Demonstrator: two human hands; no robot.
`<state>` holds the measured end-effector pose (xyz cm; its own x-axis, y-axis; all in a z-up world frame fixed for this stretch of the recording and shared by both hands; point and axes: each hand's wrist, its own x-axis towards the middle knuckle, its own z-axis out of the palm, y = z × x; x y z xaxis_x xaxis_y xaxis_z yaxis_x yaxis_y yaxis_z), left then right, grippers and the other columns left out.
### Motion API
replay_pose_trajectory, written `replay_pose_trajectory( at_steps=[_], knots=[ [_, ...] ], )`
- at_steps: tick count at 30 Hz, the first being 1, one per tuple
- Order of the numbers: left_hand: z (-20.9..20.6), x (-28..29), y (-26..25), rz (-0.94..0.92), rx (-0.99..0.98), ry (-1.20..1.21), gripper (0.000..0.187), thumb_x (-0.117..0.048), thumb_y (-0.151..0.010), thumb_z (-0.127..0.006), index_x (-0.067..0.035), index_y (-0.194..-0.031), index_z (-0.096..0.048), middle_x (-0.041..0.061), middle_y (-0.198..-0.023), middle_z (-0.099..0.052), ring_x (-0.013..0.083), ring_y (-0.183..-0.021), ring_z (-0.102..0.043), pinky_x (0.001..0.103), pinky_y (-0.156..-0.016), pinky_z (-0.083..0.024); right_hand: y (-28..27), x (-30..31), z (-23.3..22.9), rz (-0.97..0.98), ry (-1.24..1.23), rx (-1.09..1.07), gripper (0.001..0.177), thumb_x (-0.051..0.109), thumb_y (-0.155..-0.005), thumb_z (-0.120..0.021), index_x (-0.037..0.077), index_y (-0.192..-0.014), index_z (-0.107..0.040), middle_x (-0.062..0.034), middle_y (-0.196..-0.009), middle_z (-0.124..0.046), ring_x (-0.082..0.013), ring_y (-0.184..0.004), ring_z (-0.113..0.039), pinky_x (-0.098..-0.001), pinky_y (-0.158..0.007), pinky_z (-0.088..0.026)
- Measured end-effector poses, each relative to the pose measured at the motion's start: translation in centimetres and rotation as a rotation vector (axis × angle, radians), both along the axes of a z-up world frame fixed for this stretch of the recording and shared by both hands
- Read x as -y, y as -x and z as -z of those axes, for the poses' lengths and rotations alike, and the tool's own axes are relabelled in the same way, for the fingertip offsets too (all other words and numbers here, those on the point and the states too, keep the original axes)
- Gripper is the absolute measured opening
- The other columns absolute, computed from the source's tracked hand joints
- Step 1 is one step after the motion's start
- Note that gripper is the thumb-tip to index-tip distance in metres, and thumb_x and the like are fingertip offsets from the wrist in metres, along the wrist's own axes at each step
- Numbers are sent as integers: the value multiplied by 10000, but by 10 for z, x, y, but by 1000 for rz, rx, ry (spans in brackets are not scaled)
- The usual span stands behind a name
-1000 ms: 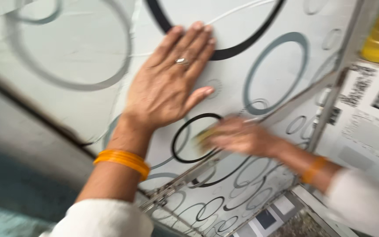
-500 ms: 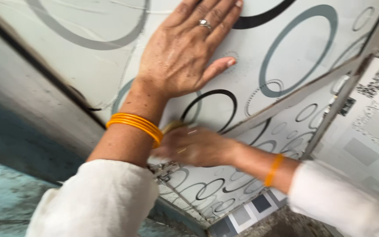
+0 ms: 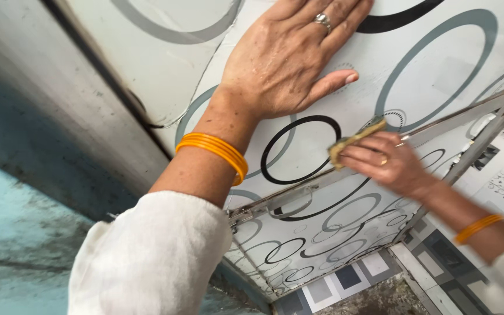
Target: The person scrubs a pink bathroom sink and the surrounding tiled walls using a sponge and water from the tap. They then move to a window sill, cleaning the metal bars and the ledge while shifting several bottles of cleaning agents and toiletries to reach the surface. The person repeatedly rinses the sponge in the sink throughout the process.
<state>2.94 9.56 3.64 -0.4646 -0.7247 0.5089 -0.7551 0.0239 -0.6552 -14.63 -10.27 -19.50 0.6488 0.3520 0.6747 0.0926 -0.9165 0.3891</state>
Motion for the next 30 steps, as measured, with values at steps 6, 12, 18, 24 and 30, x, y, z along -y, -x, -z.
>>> replay_pose_trajectory(
  at_steps=[6,12,18,24,30],
  knots=[
    [-6,-6,-1,49,-25,-41,738,-575,-1189,-340,9,-1640,-340,163,-1664,-418,294,-1541,-351,432,-1297,-217,-59,-80,-20,-250,25,226,255,187,-1003,-711,134,-1253,-709,38,-1341,-644,-162,-1190,-591,-382,-966,-529],
    [-4,-3,-2,24,-77,-95,784,-591,-1155,-364,30,-1632,-320,188,-1656,-401,305,-1543,-333,437,-1276,-213,-42,20,-55,-404,-996,489,514,-31,-1081,-425,48,-1588,-387,-109,-1625,-441,-249,-1512,-435,-376,-1306,-372],
    [-2,-2,-1,7,-5,-34,795,-595,-1165,-369,33,-1645,-283,188,-1689,-379,307,-1569,-311,439,-1299,-193,-31,20,-62,295,-735,735,576,-59,-1045,-477,9,-1608,-375,-172,-1658,-308,-359,-1512,-325,-537,-1291,-347],
    [2,1,-4,16,18,38,834,-681,-1169,-352,-14,-1659,-251,168,-1681,-392,291,-1560,-326,436,-1300,-192,-62,-16,-43,-360,-802,376,449,38,-1115,-496,83,-1541,-361,-89,-1659,-352,-268,-1553,-335,-481,-1332,-303],
    [6,5,-3,-46,12,21,857,-681,-1151,-369,-16,-1678,-246,159,-1696,-381,286,-1571,-320,436,-1313,-183,-29,49,-79,74,-884,815,474,-17,-1125,-509,31,-1584,-398,-134,-1614,-223,-317,-1525,-371,-397,-1232,-461]
  ],
)
